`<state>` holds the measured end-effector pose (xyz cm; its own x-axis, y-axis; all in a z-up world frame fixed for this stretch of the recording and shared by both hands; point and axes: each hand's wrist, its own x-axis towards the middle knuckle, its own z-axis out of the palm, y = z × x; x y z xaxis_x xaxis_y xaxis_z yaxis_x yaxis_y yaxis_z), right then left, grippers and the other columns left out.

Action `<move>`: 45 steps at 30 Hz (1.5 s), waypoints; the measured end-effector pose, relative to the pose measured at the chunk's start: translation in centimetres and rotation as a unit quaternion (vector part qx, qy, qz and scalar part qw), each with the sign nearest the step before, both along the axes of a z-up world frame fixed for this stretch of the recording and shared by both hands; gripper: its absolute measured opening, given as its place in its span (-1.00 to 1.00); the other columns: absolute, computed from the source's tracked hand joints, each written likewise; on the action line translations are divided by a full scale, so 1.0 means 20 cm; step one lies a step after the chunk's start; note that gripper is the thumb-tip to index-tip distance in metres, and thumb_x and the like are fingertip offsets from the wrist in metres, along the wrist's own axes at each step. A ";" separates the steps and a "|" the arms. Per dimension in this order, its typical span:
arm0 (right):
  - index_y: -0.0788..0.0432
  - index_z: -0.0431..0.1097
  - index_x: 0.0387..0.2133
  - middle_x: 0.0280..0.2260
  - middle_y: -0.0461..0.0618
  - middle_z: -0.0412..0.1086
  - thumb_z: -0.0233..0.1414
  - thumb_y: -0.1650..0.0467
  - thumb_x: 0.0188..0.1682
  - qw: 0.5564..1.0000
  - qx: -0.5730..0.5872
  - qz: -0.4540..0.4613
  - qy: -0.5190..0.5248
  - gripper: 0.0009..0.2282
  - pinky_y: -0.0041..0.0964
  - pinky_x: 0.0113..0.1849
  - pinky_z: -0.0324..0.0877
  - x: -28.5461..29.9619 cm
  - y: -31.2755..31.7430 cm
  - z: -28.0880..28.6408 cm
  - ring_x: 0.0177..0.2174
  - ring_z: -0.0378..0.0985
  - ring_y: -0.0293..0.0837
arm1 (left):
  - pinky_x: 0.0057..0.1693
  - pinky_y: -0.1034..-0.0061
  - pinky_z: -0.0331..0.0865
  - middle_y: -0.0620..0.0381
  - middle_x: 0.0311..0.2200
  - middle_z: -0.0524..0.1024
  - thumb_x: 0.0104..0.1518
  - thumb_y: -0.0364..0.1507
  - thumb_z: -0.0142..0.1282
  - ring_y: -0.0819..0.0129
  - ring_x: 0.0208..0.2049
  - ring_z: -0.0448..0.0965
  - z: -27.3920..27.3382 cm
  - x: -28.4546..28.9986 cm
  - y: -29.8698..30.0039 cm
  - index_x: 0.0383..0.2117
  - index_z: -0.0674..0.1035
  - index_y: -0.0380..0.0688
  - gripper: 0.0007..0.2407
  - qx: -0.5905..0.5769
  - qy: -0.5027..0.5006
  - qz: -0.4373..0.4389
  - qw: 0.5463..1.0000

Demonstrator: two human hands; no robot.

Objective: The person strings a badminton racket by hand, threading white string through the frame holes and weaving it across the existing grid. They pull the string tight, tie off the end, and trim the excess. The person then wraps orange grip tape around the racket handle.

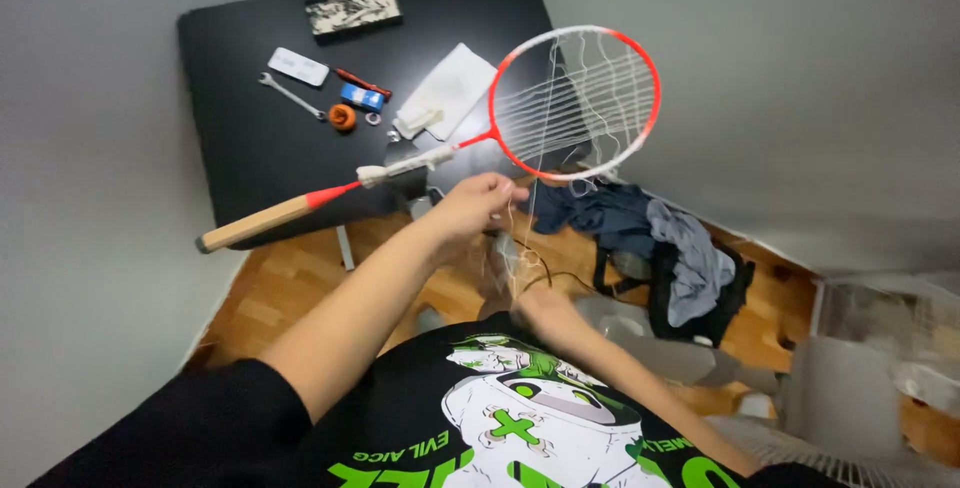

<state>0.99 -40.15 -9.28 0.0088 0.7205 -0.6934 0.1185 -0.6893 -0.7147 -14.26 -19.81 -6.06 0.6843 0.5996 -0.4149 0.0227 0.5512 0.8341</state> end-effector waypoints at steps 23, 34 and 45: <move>0.24 0.52 -0.13 -0.19 0.00 0.58 -0.08 0.54 -0.12 0.996 0.051 -0.049 0.051 -0.69 -0.19 -0.07 0.42 0.13 0.53 0.28 -0.20 0.57 -0.13 | -0.16 0.51 0.35 0.23 -0.29 0.56 0.29 -0.22 0.00 0.46 -0.28 0.45 0.16 -0.39 -0.34 -0.15 0.59 -0.09 -0.75 0.061 0.132 -0.334 0.931; -0.04 -0.06 -0.87 -0.78 -0.22 -0.23 -0.12 0.09 0.00 0.849 -0.028 -0.401 0.344 -0.51 -0.29 -0.69 -0.17 0.01 0.52 0.28 -0.75 -0.19 -0.22 | 0.01 0.26 0.39 -0.08 -0.12 0.61 0.28 -0.23 -0.02 0.10 -0.10 0.58 0.21 -0.34 -0.25 -0.05 0.59 -0.14 -0.70 0.318 0.305 -0.428 0.789; 0.12 0.62 -0.32 -0.41 0.13 0.56 0.13 0.11 -0.11 0.914 -0.037 0.168 -0.368 -0.65 -0.12 -0.21 0.48 0.21 -0.16 0.03 -0.34 0.66 0.05 | -0.16 0.41 0.32 0.15 -0.30 0.49 0.38 -0.27 -0.01 0.45 -0.32 0.41 -0.20 0.11 -0.02 -0.19 0.56 -0.11 -0.80 0.039 0.011 -0.051 0.998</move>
<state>5.22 -43.40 -8.71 0.2788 0.7193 -0.6363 0.7624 -0.5687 -0.3088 -12.03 -20.25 -10.01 0.7344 0.5586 -0.3855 0.0939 0.4789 0.8728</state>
